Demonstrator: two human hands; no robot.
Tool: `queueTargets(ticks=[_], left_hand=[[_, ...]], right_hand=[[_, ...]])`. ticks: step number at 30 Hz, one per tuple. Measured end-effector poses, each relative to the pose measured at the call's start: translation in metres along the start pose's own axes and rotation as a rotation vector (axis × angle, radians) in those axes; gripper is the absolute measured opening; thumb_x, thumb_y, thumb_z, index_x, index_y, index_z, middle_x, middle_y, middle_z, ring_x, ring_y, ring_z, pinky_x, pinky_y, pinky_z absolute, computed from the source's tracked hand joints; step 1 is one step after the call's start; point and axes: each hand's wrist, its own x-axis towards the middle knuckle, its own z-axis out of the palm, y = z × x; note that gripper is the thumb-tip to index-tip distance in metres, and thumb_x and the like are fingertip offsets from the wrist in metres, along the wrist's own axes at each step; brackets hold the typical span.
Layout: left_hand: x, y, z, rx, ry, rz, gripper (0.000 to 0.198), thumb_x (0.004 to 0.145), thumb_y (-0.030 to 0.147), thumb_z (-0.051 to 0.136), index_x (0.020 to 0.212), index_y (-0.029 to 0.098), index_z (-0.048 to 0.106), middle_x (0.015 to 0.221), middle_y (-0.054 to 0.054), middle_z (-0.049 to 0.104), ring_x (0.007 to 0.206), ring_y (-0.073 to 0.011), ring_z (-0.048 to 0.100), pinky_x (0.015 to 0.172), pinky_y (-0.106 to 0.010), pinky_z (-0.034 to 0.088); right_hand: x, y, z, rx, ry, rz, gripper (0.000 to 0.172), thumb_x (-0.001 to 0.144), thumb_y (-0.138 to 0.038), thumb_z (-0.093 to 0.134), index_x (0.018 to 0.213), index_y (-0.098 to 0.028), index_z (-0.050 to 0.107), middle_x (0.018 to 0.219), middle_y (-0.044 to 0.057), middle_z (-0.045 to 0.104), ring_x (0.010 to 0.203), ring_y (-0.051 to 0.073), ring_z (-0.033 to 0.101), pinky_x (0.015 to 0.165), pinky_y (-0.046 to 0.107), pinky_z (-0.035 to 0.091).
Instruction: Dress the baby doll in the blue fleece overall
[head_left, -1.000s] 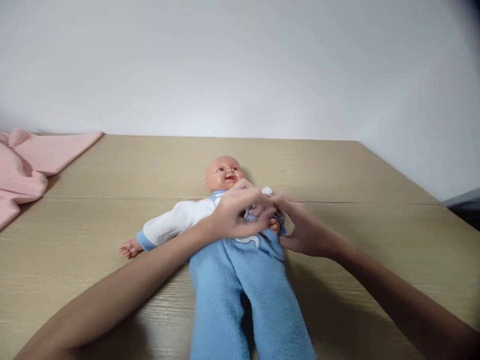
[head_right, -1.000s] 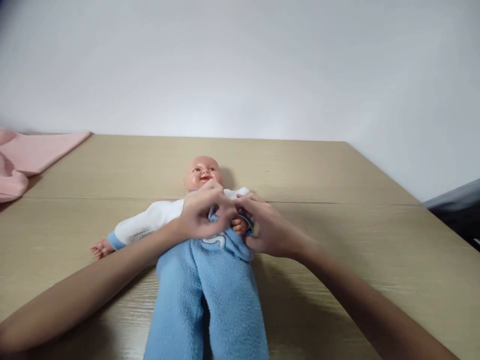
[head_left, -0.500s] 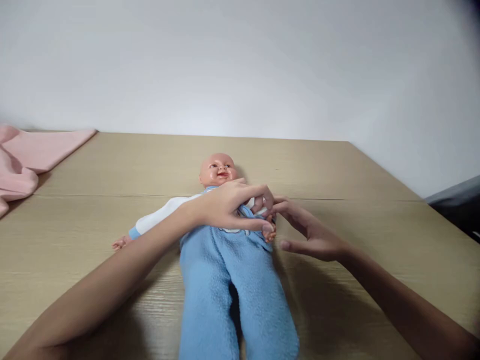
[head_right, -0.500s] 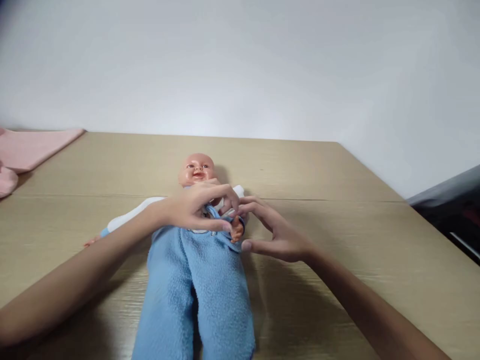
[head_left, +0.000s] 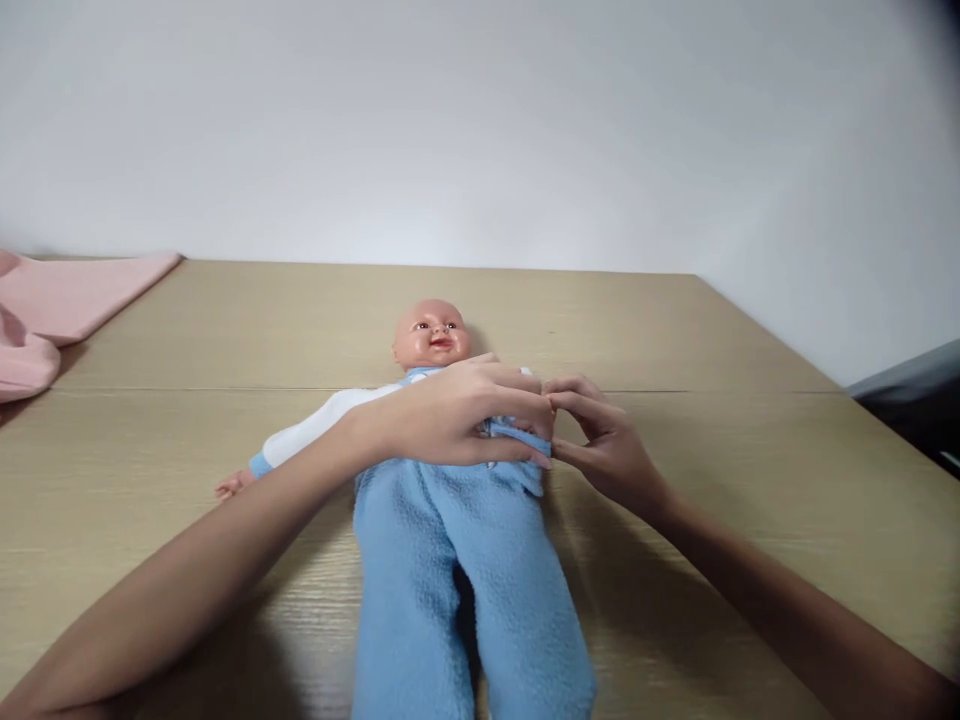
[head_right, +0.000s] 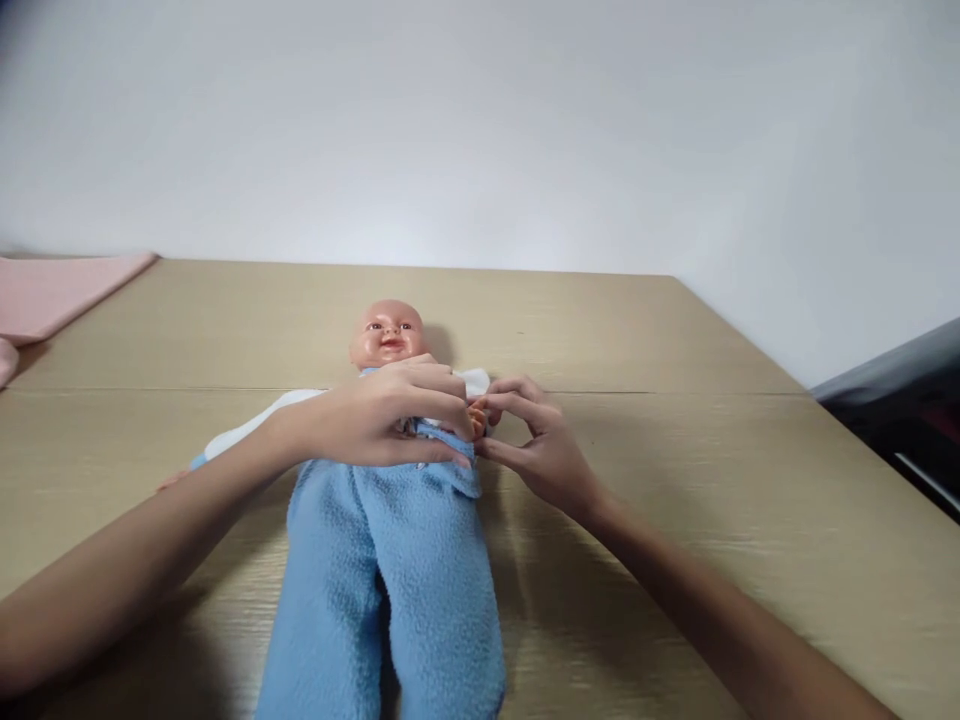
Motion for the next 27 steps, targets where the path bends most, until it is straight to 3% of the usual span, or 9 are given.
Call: queueTargets(ticks=[3, 6, 8, 10, 12, 16, 21, 24, 27], left_hand=[[0.002, 0.002, 0.001, -0.075, 0.072, -0.028, 0.013, 0.11, 0.032, 0.077, 0.109, 0.02, 0.079, 0.103, -0.006, 0.08, 0.096, -0.0204, 0.073, 0.089, -0.031, 0.054], [0.005, 0.0, 0.004, -0.245, 0.1, -0.11, 0.012, 0.107, 0.03, 0.08, 0.103, 0.019, 0.076, 0.095, -0.004, 0.079, 0.089, -0.0181, 0.072, 0.083, -0.029, 0.053], [0.008, -0.003, 0.009, -0.344, 0.122, -0.223, 0.015, 0.106, 0.031, 0.079, 0.102, 0.018, 0.074, 0.093, -0.002, 0.077, 0.086, -0.0171, 0.07, 0.08, -0.029, 0.051], [0.01, -0.009, 0.014, -0.401, 0.155, -0.35, 0.02, 0.106, 0.037, 0.077, 0.102, 0.018, 0.072, 0.089, 0.0, 0.073, 0.083, -0.0171, 0.066, 0.078, -0.03, 0.05], [0.01, -0.015, 0.018, -0.414, 0.176, -0.423, 0.027, 0.105, 0.044, 0.076, 0.1, 0.018, 0.071, 0.089, 0.0, 0.072, 0.084, -0.0181, 0.065, 0.078, -0.031, 0.05], [0.008, -0.02, 0.02, -0.187, 0.184, -0.452, 0.03, 0.103, 0.048, 0.077, 0.097, 0.019, 0.069, 0.095, -0.003, 0.07, 0.092, -0.0214, 0.064, 0.086, -0.034, 0.049], [0.002, -0.019, 0.023, 0.096, 0.031, -0.519, 0.021, 0.107, 0.039, 0.071, 0.107, 0.018, 0.07, 0.105, -0.007, 0.066, 0.097, -0.0242, 0.062, 0.094, -0.039, 0.049], [0.001, -0.018, 0.026, 0.116, -0.002, -0.554, 0.022, 0.107, 0.039, 0.071, 0.112, 0.017, 0.071, 0.113, -0.009, 0.066, 0.098, -0.0238, 0.063, 0.094, -0.039, 0.051], [0.001, -0.018, 0.029, 0.165, -0.006, -0.557, 0.022, 0.109, 0.04, 0.069, 0.111, 0.018, 0.071, 0.111, -0.009, 0.067, 0.102, -0.0257, 0.065, 0.096, -0.04, 0.051]], right_hand=[[0.001, -0.002, 0.001, -0.012, -0.05, -0.025, 0.023, 0.096, -0.04, 0.093, 0.117, -0.031, 0.088, 0.121, 0.006, 0.074, 0.114, 0.026, 0.072, 0.1, 0.039, 0.06], [0.0, -0.006, -0.003, -0.058, -0.159, -0.097, 0.02, 0.1, -0.038, 0.088, 0.119, -0.032, 0.089, 0.13, 0.008, 0.074, 0.126, 0.03, 0.07, 0.11, 0.043, 0.058], [-0.003, -0.01, -0.004, -0.038, -0.242, -0.111, 0.028, 0.104, -0.036, 0.082, 0.131, -0.035, 0.086, 0.146, 0.008, 0.071, 0.139, 0.032, 0.066, 0.121, 0.047, 0.053], [-0.006, -0.013, -0.002, 0.061, -0.299, -0.055, 0.039, 0.105, -0.04, 0.078, 0.144, -0.038, 0.081, 0.162, 0.006, 0.065, 0.154, 0.036, 0.056, 0.132, 0.053, 0.045], [-0.008, -0.015, 0.003, 0.236, -0.274, 0.079, 0.035, 0.104, -0.046, 0.078, 0.137, -0.037, 0.084, 0.158, 0.005, 0.068, 0.154, 0.036, 0.056, 0.134, 0.054, 0.042], [-0.008, -0.017, 0.017, 0.608, -0.051, 0.439, 0.021, 0.103, -0.047, 0.077, 0.108, -0.029, 0.087, 0.109, 0.003, 0.08, 0.112, 0.026, 0.072, 0.113, 0.042, 0.055], [-0.012, -0.011, 0.021, 0.538, 0.143, 0.664, 0.024, 0.083, -0.045, 0.087, 0.085, -0.022, 0.08, 0.091, 0.003, 0.074, 0.092, 0.022, 0.066, 0.087, 0.033, 0.054], [-0.017, -0.002, 0.024, 0.51, 0.136, 0.822, 0.032, 0.075, -0.051, 0.085, 0.076, -0.022, 0.072, 0.078, 0.001, 0.066, 0.076, 0.019, 0.056, 0.071, 0.033, 0.048], [-0.017, 0.004, 0.028, 0.512, 0.14, 0.817, 0.034, 0.075, -0.054, 0.081, 0.074, -0.022, 0.068, 0.077, 0.0, 0.063, 0.075, 0.019, 0.053, 0.07, 0.034, 0.046]])
